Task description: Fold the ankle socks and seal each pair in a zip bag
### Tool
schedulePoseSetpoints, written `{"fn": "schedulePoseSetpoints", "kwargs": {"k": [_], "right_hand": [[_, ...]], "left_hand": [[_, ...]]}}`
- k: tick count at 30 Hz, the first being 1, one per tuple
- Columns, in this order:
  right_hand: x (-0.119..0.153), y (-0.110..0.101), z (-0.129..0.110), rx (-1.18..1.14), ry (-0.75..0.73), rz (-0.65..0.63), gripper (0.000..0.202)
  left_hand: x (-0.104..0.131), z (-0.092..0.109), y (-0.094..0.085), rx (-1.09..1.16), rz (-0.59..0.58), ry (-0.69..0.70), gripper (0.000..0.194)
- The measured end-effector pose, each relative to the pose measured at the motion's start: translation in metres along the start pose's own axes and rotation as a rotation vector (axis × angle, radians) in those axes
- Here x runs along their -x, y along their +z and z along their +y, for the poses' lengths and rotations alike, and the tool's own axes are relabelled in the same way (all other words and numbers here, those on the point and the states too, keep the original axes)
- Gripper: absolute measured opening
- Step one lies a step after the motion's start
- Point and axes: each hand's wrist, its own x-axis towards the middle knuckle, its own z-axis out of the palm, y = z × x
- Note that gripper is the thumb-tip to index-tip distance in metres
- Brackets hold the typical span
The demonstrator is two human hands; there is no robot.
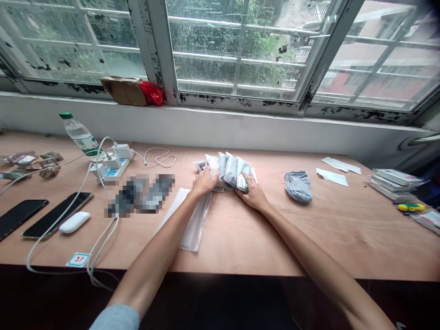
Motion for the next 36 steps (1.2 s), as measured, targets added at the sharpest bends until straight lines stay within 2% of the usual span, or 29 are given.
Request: {"fn": "schedulePoseSetpoints", "kwargs": {"k": [2,5,6,8,11,13,14,17,23,26,29,31,33,36], "right_hand": [[-0.001,0.001,0.001,0.007,0.002,0.010,0.080],[0.000,0.001,0.002,0.019,-0.005,0.022,0.080],[0.000,0.001,0.001,0.024,-0.009,0.026,0.079],[0.002,0.001,0.001,0.032,-0.019,0.037,0.079],[0.004,0.000,0.002,0.031,-0.043,0.059,0.080],[0.006,-0.001,0.004,0.026,-0.060,0.054,0.080],[0.007,-0.002,0.006,0.026,-0.068,0.050,0.081],[0.015,-0.005,0.010,0.038,-0.092,0.046,0.080],[0.041,-0.023,0.013,0.069,-0.173,0.080,0.066],[0.053,-0.037,0.016,0.105,-0.203,0.146,0.052],[0.060,-0.051,0.027,0.156,-0.195,0.267,0.039],[0.063,-0.060,0.038,0.211,-0.134,0.351,0.031],[0.064,-0.068,0.049,0.286,-0.010,0.430,0.027],[0.063,-0.077,0.062,0.383,0.225,0.487,0.036]], "left_hand": [[0.009,0.003,-0.010,-0.039,0.001,0.018,0.069],[0.030,0.008,-0.026,-0.216,0.164,-0.037,0.061],[0.038,0.010,-0.031,-0.278,0.175,-0.044,0.056],[0.051,0.010,-0.037,-0.357,0.016,-0.014,0.050],[0.065,0.007,-0.041,-0.390,-0.337,0.085,0.043],[0.070,0.006,-0.038,-0.378,-0.463,0.148,0.034],[0.071,0.007,-0.035,-0.367,-0.485,0.174,0.030],[0.072,0.017,-0.020,-0.349,-0.444,0.263,0.027],[0.073,0.055,0.019,-0.352,-0.310,0.379,0.030],[0.073,0.065,0.033,-0.374,-0.236,0.405,0.031],[0.072,0.066,0.041,-0.392,-0.148,0.429,0.031],[0.071,0.064,0.046,-0.401,-0.105,0.443,0.032],[0.070,0.062,0.049,-0.409,-0.077,0.451,0.032],[0.068,0.060,0.054,-0.406,-0.051,0.461,0.033]]}}
